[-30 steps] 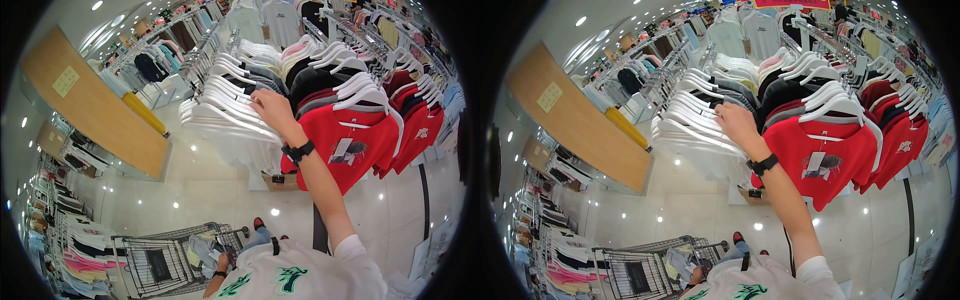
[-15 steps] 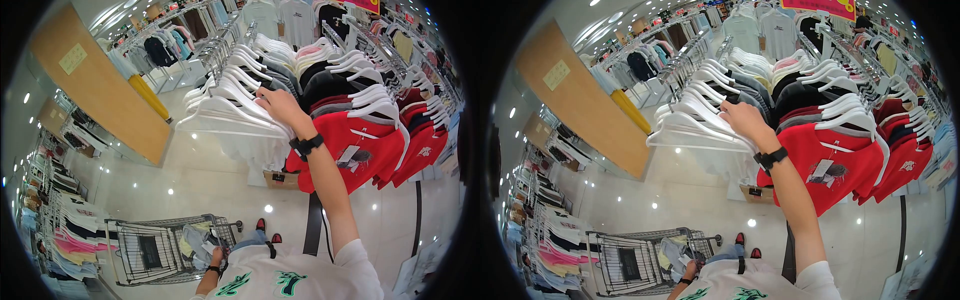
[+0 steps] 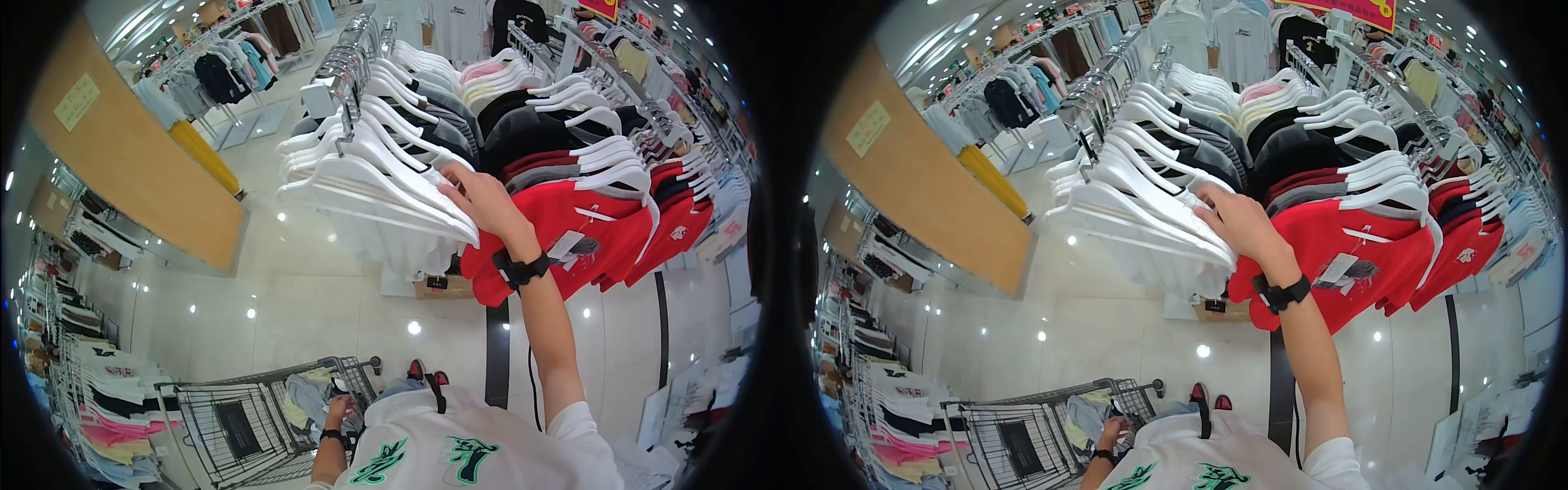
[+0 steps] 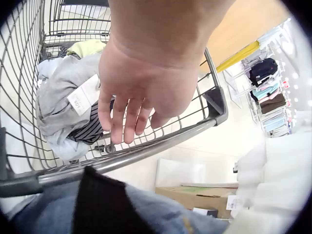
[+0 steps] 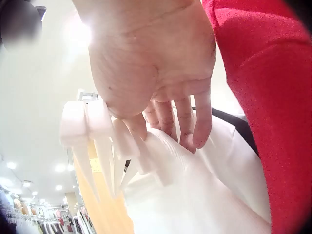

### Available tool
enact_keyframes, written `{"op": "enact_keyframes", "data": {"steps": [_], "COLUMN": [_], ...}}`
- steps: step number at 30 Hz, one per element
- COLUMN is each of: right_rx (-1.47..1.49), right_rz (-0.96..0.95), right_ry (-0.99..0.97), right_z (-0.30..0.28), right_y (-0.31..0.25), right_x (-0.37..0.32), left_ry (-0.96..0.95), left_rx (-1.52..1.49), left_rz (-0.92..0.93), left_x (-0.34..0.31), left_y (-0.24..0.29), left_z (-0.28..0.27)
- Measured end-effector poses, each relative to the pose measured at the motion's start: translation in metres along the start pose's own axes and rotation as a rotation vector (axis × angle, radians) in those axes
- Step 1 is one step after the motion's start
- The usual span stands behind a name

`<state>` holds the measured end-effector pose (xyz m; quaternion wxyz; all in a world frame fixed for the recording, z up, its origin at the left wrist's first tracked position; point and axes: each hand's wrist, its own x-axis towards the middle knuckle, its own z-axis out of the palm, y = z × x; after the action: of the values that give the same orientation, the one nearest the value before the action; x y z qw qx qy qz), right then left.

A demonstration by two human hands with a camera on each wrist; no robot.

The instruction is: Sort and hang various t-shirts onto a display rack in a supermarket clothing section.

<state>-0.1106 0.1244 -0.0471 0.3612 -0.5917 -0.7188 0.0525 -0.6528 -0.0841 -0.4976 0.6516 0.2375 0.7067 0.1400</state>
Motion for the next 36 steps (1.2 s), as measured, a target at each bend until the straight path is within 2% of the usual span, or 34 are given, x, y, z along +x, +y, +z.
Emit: {"op": "enact_keyframes", "data": {"steps": [2, 5, 9, 11, 12, 14, 17, 21, 23, 25, 26, 28, 29, 31, 33, 34, 35, 36], "right_rx": [0.062, -0.063, -0.105, -0.037, -0.048, -0.09, -0.152, -0.069, -0.025, -0.039, -0.04, 0.052, 0.049, -0.028, -0.083, -0.109, -0.046, -0.034], "right_rz": [0.043, -0.046, 0.096, 0.198, 0.198, 0.314, 0.343, 0.315, 0.377, 0.215, 0.219, 0.049, 0.052, 0.075, 0.207, 0.222, 0.324, 0.324], "right_ry": [0.023, 0.06, 0.103, 0.104, 0.09, 0.078, 0.119, 0.182, 0.182, 0.234, 0.245, 0.363, 0.376, 0.401, 0.396, 0.408, 0.409, 0.407], "right_z": [0.004, 0.02, 0.047, 0.051, 0.051, 0.051, 0.053, 0.06, 0.064, 0.067, 0.071, 0.079, 0.083, 0.094, 0.107, 0.113, 0.112, 0.115], "right_y": [-0.008, -0.015, -0.011, -0.01, -0.007, -0.001, 0.003, 0.006, 0.011, 0.019, 0.022, 0.031, 0.035, 0.044, 0.053, 0.058, 0.045, 0.044], "right_x": [0.002, 0.009, -0.003, -0.013, -0.017, -0.023, -0.028, -0.038, -0.047, -0.06, -0.066, -0.08, -0.088, -0.108, -0.129, -0.136, -0.137, -0.14], "left_ry": [0.008, 0.018, -0.043, -0.082, -0.116, -0.185, -0.189, -0.228, -0.217, -0.211, -0.219, -0.23, -0.219, -0.213, -0.204, -0.2, -0.205, -0.211], "left_rx": [0.006, -0.029, -0.01, -0.028, -0.098, -0.285, -0.277, -0.368, -0.347, -0.317, -0.354, -0.379, -0.38, -0.369, -0.296, -0.355, -0.346, -0.357], "left_rz": [0.033, 0.079, 0.072, 0.066, 0.091, 0.098, 0.055, 0.044, 0.05, 0.058, 0.048, 0.044, 0.048, 0.057, 0.042, 0.01, 0.012, 0.011], "left_x": [0.007, 0.027, 0.044, 0.046, 0.057, 0.073, 0.074, 0.077, 0.081, 0.081, 0.083, 0.081, 0.076, 0.079, 0.084, 0.083, 0.081, 0.08], "left_y": [0.016, 0.013, 0.015, 0.01, 0.0, -0.009, -0.012, -0.015, -0.018, -0.019, -0.021, -0.021, -0.02, -0.021, -0.021, -0.019, -0.015, -0.014], "left_z": [-0.001, -0.003, 0.004, 0.013, 0.016, 0.023, 0.028, 0.028, 0.027, 0.029, 0.028, 0.029, 0.031, 0.029, 0.031, 0.03, 0.03, 0.03]}}
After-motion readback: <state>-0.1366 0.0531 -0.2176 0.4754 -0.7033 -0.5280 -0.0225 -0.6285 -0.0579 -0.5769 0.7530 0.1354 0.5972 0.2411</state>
